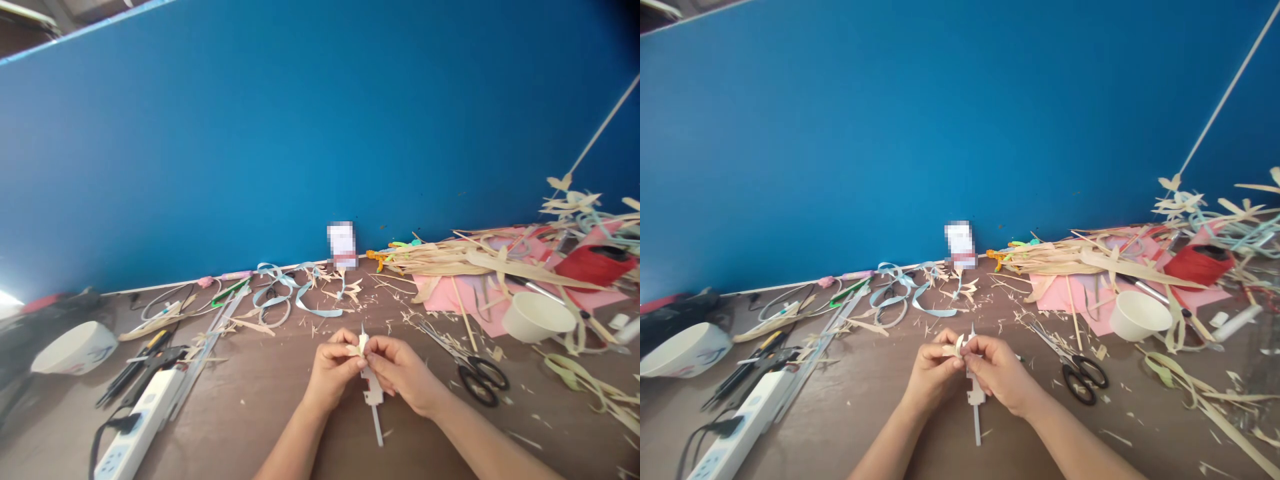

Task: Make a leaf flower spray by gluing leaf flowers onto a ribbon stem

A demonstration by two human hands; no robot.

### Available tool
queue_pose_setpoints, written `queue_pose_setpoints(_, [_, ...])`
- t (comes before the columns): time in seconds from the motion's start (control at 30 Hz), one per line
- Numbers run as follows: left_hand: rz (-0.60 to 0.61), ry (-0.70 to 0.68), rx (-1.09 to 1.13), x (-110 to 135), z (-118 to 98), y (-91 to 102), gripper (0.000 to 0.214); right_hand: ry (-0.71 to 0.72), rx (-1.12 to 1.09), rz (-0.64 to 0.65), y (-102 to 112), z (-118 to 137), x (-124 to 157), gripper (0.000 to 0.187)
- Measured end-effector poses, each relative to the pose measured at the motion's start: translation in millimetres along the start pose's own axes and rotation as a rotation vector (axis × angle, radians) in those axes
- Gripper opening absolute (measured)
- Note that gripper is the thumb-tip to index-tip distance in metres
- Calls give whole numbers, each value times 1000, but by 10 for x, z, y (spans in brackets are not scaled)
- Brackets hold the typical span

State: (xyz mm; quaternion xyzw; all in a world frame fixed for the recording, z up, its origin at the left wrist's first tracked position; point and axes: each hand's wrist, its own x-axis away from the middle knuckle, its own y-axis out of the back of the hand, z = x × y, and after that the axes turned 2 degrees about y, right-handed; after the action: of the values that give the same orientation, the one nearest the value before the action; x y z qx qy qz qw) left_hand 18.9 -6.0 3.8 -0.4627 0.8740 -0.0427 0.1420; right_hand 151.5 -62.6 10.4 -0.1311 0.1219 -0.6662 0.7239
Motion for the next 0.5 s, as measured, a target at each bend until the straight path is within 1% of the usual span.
queue_pose_setpoints(0.17, [-40,-97,-179,15,-43,-10,8,18,23,2,-1,5,3,24])
queue_pose_setpoints(0.3, [-49,-169,-317,35,-66,-16,9,32,67,-5,11,9,5,25])
queue_pose_setpoints(0.5, [-56,-229,-402,53,-123,-37,8,34,100,-3,15,18,9,25])
